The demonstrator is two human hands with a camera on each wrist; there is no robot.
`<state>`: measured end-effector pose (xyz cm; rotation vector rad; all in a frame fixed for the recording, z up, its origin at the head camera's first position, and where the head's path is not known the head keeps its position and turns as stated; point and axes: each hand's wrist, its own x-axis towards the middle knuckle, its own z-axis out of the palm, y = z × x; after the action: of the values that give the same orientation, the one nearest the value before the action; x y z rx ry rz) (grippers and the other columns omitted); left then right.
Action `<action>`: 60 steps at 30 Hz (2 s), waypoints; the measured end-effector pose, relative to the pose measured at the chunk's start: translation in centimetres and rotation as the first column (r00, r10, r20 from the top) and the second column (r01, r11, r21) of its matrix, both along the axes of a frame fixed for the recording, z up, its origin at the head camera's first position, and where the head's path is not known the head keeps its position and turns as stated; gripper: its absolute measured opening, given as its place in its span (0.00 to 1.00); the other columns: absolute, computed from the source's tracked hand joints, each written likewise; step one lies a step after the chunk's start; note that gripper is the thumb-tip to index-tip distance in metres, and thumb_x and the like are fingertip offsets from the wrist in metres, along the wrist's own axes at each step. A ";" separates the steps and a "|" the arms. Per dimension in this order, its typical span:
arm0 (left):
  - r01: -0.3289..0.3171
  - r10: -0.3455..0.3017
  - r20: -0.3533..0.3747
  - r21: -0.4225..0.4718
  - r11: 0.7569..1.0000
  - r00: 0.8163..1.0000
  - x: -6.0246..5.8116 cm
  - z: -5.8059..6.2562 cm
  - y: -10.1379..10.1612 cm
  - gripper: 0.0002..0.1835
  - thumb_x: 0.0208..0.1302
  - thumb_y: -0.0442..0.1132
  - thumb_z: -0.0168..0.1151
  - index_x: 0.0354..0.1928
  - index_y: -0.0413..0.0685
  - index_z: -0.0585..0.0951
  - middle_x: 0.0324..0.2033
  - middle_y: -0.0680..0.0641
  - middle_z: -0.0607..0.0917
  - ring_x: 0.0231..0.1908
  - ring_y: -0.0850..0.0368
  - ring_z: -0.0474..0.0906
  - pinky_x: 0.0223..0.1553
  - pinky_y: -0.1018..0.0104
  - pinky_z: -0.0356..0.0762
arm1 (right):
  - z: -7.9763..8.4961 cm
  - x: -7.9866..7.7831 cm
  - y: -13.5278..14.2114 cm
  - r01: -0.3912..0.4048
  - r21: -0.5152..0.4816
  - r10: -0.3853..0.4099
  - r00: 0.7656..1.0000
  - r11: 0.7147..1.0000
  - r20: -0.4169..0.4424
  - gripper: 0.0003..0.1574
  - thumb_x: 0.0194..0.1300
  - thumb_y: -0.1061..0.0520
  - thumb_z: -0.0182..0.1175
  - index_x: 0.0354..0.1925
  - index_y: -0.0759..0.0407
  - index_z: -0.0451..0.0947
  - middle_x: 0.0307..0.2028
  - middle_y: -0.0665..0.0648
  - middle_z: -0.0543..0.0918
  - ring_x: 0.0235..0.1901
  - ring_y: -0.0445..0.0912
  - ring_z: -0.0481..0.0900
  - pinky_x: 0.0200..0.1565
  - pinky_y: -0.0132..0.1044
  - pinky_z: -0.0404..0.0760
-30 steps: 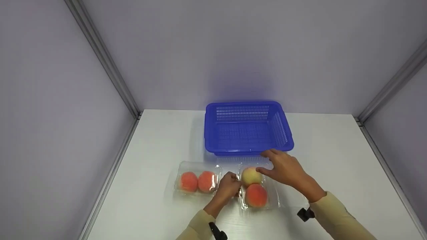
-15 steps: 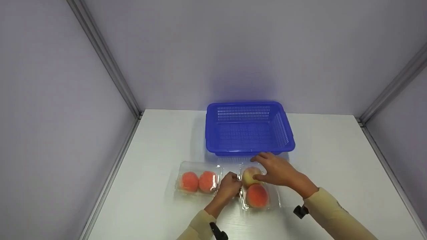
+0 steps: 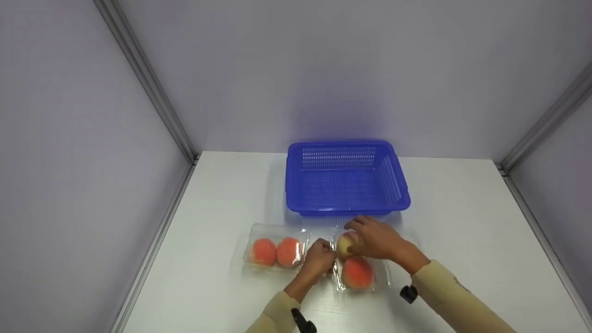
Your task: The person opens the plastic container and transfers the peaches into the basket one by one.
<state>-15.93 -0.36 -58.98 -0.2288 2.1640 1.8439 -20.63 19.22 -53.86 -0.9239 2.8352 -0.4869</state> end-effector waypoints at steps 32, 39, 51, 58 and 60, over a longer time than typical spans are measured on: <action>0.001 -0.001 -0.003 -0.037 0.999 1.000 0.0 -0.2 0.1 0.14 0.58 0.30 0.61 0.47 0.35 0.76 0.28 0.51 0.80 0.20 0.62 0.70 0.19 0.73 0.69 | -3.9 1.1 -3.4 0.258 -0.024 -0.256 0.965 0.966 0.056 0.45 0.52 0.43 0.82 0.58 0.62 0.71 0.50 0.66 0.68 0.36 0.63 0.81 0.35 0.55 0.87; -0.003 0.002 -0.015 -0.058 0.998 1.000 -0.1 -0.1 0.1 0.15 0.58 0.31 0.62 0.48 0.35 0.77 0.30 0.50 0.81 0.22 0.61 0.72 0.19 0.74 0.70 | -4.0 1.6 -3.7 0.257 -0.020 -0.256 0.965 0.966 0.052 0.39 0.52 0.52 0.78 0.59 0.60 0.75 0.51 0.67 0.68 0.40 0.64 0.77 0.31 0.53 0.86; 0.000 -0.001 -0.027 -0.034 0.999 1.000 -0.1 -0.2 -0.1 0.13 0.58 0.30 0.62 0.46 0.34 0.76 0.28 0.51 0.78 0.21 0.61 0.70 0.20 0.73 0.69 | -3.6 2.2 -4.6 0.306 0.007 -0.305 0.950 0.952 0.070 0.39 0.54 0.50 0.78 0.60 0.59 0.73 0.46 0.70 0.74 0.32 0.61 0.82 0.30 0.56 0.86; 0.005 -0.005 -0.016 -0.018 1.000 1.000 -0.1 -0.2 -0.1 0.13 0.59 0.30 0.61 0.46 0.35 0.75 0.28 0.51 0.80 0.21 0.61 0.72 0.20 0.72 0.71 | -3.8 1.9 -4.3 0.321 0.027 -0.322 0.941 0.947 0.105 0.42 0.52 0.49 0.80 0.59 0.58 0.70 0.43 0.68 0.76 0.32 0.59 0.81 0.32 0.55 0.85; 0.003 -0.004 -0.015 -0.023 1.000 1.000 -0.1 -0.2 0.0 0.13 0.58 0.29 0.60 0.45 0.35 0.75 0.28 0.51 0.80 0.20 0.62 0.71 0.20 0.73 0.71 | -3.9 1.9 -4.2 0.319 0.020 -0.319 0.942 0.947 0.107 0.41 0.52 0.51 0.79 0.59 0.57 0.70 0.43 0.68 0.76 0.31 0.59 0.81 0.31 0.54 0.85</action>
<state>-16.04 -0.36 -59.13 -0.2168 2.1945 1.8257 -18.72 15.01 -57.71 -0.4179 2.8913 -0.5487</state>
